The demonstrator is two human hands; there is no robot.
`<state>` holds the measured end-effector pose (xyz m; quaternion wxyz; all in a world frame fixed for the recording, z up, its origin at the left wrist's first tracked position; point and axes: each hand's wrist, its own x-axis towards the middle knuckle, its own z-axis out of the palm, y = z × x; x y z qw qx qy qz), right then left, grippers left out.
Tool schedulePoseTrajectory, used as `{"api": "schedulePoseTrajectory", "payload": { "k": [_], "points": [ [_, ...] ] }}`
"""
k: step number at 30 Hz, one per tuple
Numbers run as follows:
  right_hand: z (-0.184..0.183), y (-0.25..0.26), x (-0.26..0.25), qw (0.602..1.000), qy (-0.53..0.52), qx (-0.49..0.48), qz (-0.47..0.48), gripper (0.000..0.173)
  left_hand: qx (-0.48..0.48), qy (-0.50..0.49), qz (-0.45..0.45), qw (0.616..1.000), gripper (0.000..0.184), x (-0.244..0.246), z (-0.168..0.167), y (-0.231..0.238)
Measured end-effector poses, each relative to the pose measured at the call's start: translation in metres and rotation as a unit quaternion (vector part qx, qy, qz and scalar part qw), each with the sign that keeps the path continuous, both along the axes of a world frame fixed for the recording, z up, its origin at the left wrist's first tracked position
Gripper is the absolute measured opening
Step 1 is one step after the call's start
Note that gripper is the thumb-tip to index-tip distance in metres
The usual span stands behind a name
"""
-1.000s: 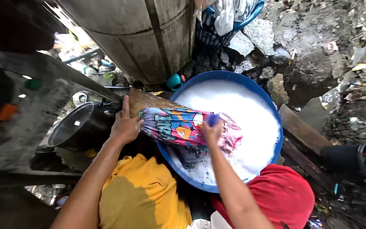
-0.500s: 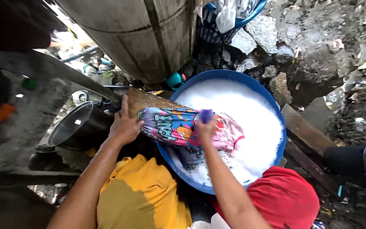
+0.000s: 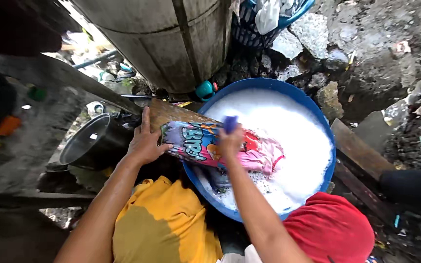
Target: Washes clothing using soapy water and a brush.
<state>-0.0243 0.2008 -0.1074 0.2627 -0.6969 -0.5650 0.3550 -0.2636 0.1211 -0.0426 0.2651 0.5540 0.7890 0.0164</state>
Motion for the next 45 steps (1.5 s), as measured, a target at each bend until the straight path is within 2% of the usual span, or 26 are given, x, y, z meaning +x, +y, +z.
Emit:
{"api": "schedulePoseTrajectory", "payload": {
  "k": [2, 3, 5, 7, 9, 11, 12, 13, 16, 17, 18, 20, 22, 24, 26, 28, 30, 31, 33, 35, 37, 38, 40, 42, 45],
  "points": [
    [0.032, -0.036, -0.075, 0.990, 0.022, 0.016, 0.141, 0.059, 0.000, -0.011, 0.012, 1.000, 0.058, 0.001, 0.001, -0.002],
    [0.041, -0.044, -0.089, 0.978, 0.011, 0.031, 0.204, 0.057, 0.003, -0.018, 0.018, 1.000, 0.055, 0.002, 0.002, -0.002],
    [0.041, -0.032, -0.064, 0.971, -0.006, 0.014, 0.237, 0.057, 0.008, -0.023, 0.022, 0.999, 0.057, 0.002, 0.001, -0.002],
    [0.014, -0.002, 0.005, 0.992, -0.006, -0.005, 0.128, 0.057, 0.015, -0.024, 0.022, 0.999, 0.058, 0.001, -0.001, -0.002],
    [-0.020, 0.025, 0.079, 0.998, -0.032, -0.044, -0.027, 0.069, 0.015, -0.021, 0.021, 0.999, 0.058, 0.001, -0.003, -0.002],
    [-0.036, 0.041, 0.108, 0.988, -0.053, -0.074, -0.122, 0.075, 0.013, -0.018, 0.020, 1.000, 0.058, 0.002, -0.002, -0.002],
    [-0.031, 0.040, 0.094, 0.990, -0.040, -0.064, -0.117, 0.075, 0.013, -0.015, 0.020, 1.000, 0.058, 0.002, -0.001, -0.001],
    [-0.020, 0.032, 0.063, 0.996, -0.022, -0.037, -0.074, 0.072, 0.012, -0.013, 0.021, 1.000, 0.059, 0.003, -0.001, 0.000],
    [0.028, -0.033, -0.067, 0.989, -0.009, 0.034, 0.146, 0.060, 0.003, -0.013, 0.029, 0.999, 0.061, 0.004, 0.000, -0.001],
    [0.037, -0.048, -0.089, 0.977, -0.012, 0.066, 0.205, 0.057, 0.006, -0.017, 0.032, 0.999, 0.058, 0.003, 0.001, -0.001],
    [0.041, -0.051, -0.090, 0.969, -0.013, 0.069, 0.238, 0.055, 0.010, -0.019, 0.031, 0.999, 0.056, 0.003, 0.001, -0.003],
    [0.030, -0.033, -0.042, 0.972, -0.032, 0.050, 0.227, 0.055, 0.020, -0.015, 0.026, 0.999, 0.059, 0.003, -0.001, -0.003],
    [-0.006, -0.007, 0.044, 0.991, -0.052, 0.024, 0.118, 0.059, 0.023, -0.014, 0.024, 0.999, 0.059, 0.002, -0.003, -0.002],
    [-0.036, 0.013, 0.128, 0.993, -0.108, -0.037, 0.013, 0.074, 0.022, -0.012, 0.023, 0.999, 0.060, 0.002, -0.004, -0.001],
    [-0.041, 0.027, 0.168, 0.986, -0.124, -0.107, -0.006, 0.083, 0.021, -0.013, 0.022, 0.999, 0.062, 0.003, -0.003, -0.001],
    [-0.021, 0.029, 0.162, 0.987, -0.089, -0.120, 0.058, 0.073, 0.028, -0.018, 0.026, 0.999, 0.062, 0.005, -0.002, -0.001],
    [-0.009, 0.003, 0.138, 0.964, 0.010, -0.136, 0.227, 0.067, 0.032, -0.019, 0.027, 0.999, 0.062, 0.003, -0.002, -0.001],
    [-0.015, -0.018, 0.129, 0.931, 0.050, -0.159, 0.325, 0.065, 0.030, -0.018, 0.027, 0.999, 0.062, 0.003, -0.002, -0.001],
    [-0.048, -0.063, 0.123, 0.851, 0.025, -0.224, 0.475, 0.065, 0.029, -0.014, 0.023, 0.999, 0.064, 0.004, -0.002, -0.002],
    [-0.076, -0.089, 0.129, 0.811, -0.093, -0.282, 0.505, 0.069, 0.030, -0.014, 0.024, 0.999, 0.065, 0.004, 0.000, 0.000],
    [-0.093, -0.105, 0.135, 0.818, -0.170, -0.330, 0.439, 0.074, 0.027, -0.014, 0.024, 0.999, 0.065, 0.004, 0.001, 0.000],
    [-0.097, -0.112, 0.136, 0.829, -0.185, -0.341, 0.404, 0.070, 0.023, -0.011, 0.022, 0.999, 0.065, 0.004, 0.001, 0.000],
    [-0.096, -0.117, 0.133, 0.845, -0.163, -0.348, 0.372, 0.060, 0.019, -0.008, 0.021, 1.000, 0.066, 0.004, 0.000, 0.000],
    [-0.069, -0.103, 0.128, 0.828, -0.082, -0.373, 0.411, 0.047, 0.015, -0.002, 0.023, 1.000, 0.067, 0.003, -0.001, 0.000],
    [-0.012, -0.067, 0.132, 0.811, 0.201, -0.351, 0.424, 0.051, 0.023, -0.012, 0.027, 0.999, 0.067, 0.002, -0.002, 0.001]
  ]
}}
